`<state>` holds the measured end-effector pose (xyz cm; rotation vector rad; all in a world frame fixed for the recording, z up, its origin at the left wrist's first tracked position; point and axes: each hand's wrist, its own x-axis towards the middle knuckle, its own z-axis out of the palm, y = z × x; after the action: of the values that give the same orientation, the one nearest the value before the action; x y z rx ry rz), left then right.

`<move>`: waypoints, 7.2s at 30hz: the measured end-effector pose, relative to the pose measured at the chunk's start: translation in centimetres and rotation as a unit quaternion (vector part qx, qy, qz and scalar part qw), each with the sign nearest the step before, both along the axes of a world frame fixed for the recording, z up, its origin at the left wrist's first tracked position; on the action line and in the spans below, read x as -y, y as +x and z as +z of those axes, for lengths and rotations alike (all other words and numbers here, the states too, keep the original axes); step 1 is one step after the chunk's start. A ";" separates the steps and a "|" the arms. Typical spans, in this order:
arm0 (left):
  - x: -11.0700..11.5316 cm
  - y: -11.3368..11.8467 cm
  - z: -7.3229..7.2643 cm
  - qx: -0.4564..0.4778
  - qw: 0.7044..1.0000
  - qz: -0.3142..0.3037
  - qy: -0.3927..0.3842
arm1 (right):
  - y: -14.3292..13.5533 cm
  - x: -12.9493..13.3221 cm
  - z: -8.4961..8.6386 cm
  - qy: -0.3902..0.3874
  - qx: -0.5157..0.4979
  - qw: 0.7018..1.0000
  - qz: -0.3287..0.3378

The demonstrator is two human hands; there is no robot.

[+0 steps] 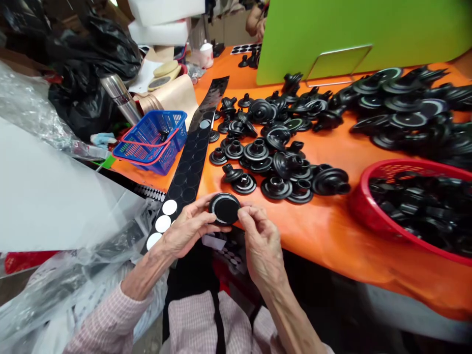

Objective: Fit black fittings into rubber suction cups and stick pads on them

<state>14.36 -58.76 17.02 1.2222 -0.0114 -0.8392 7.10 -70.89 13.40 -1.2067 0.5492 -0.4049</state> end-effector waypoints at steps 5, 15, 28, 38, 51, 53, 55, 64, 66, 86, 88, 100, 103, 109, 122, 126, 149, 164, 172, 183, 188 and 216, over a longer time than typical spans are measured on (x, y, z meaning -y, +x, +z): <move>0.1 -0.1 -0.1 0.000 1.000 0.004 -0.003 | -0.1 -0.3 0.0 -0.003 -0.009 1.000 -0.001; 0.0 -0.2 -0.3 0.000 1.000 0.006 -0.005 | 0.0 -0.6 0.1 -0.071 -0.024 0.997 -0.009; -0.2 -0.4 -0.8 0.024 1.000 0.008 0.000 | 0.3 -1.9 -1.1 -0.291 -0.009 0.954 -0.073; -0.8 -0.3 -1.0 0.020 0.998 0.061 -0.001 | 1.2 -3.0 -1.6 -0.431 0.031 0.897 -0.090; -4.5 9.3 6.3 0.231 0.963 0.079 0.118 | 12.9 -2.4 5.6 -0.051 0.105 0.978 0.171; -5.8 11.7 8.4 0.295 0.932 0.116 0.178 | 16.7 -3.3 7.7 -0.012 0.128 0.979 0.157; -7.6 12.7 8.9 0.392 0.862 0.185 0.264 | 18.5 -3.6 8.4 -0.012 0.145 0.980 0.135; -11.2 5.4 -3.7 -0.082 0.979 0.025 0.185 | 5.6 -4.8 -2.3 -0.401 0.064 0.893 0.194; -10.5 4.5 -4.7 -0.132 0.984 0.034 0.119 | 4.1 -5.5 -3.6 -0.412 0.055 0.889 0.192; -10.1 4.1 0.2 0.224 0.907 0.097 0.343 | 3.0 -3.6 -0.9 -0.454 0.061 0.885 0.079; -8.6 3.8 1.5 0.209 0.928 0.007 0.308 | 2.4 -4.1 -0.6 -0.445 0.082 0.886 0.097; 2.1 5.7 2.5 0.323 0.909 -0.058 0.256 | 1.4 0.9 0.6 -0.078 0.009 0.997 -0.007; 4.6 7.7 0.8 0.395 0.901 -0.027 0.177 | 0.6 2.2 0.7 -0.092 -0.001 0.996 -0.003; 5.2 10.8 -1.4 0.285 0.945 -0.069 0.145 | -1.2 4.2 -0.9 -0.113 -0.043 0.991 0.057; 0.4 3.2 0.9 0.000 1.000 -0.017 -0.022 | 0.4 3.0 2.1 0.023 0.006 0.997 0.068; 0.4 2.1 0.7 -0.020 0.999 -0.001 -0.026 | 0.6 1.9 1.2 0.006 0.008 1.000 0.027; 0.4 1.2 0.6 -0.006 0.999 -0.030 -0.030 | 0.8 -0.5 1.1 -0.098 -0.025 0.994 -0.034; 0.0 1.1 -0.3 0.007 1.000 0.000 -0.012 | 1.3 -1.7 -0.4 -0.353 -0.001 0.931 -0.089; -0.6 1.1 -0.7 0.003 0.999 0.038 -0.005 | 1.9 -2.2 -0.7 -0.374 -0.009 0.924 -0.084; -4.0 7.6 4.8 0.175 0.978 0.067 0.089 | 10.1 -1.8 4.2 -0.063 0.051 0.981 0.176; -8.3 12.4 9.5 0.383 0.874 0.182 0.238 | 17.0 -3.7 8.8 -0.011 0.185 0.971 0.149; -9.2 5.9 -3.4 0.136 0.968 0.087 0.190 | 8.6 -4.2 -1.5 -0.504 0.064 0.858 0.078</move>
<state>20.22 -49.58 13.63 1.6686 0.0357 -0.5273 15.74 -66.67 11.87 -2.1980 0.0779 -0.6635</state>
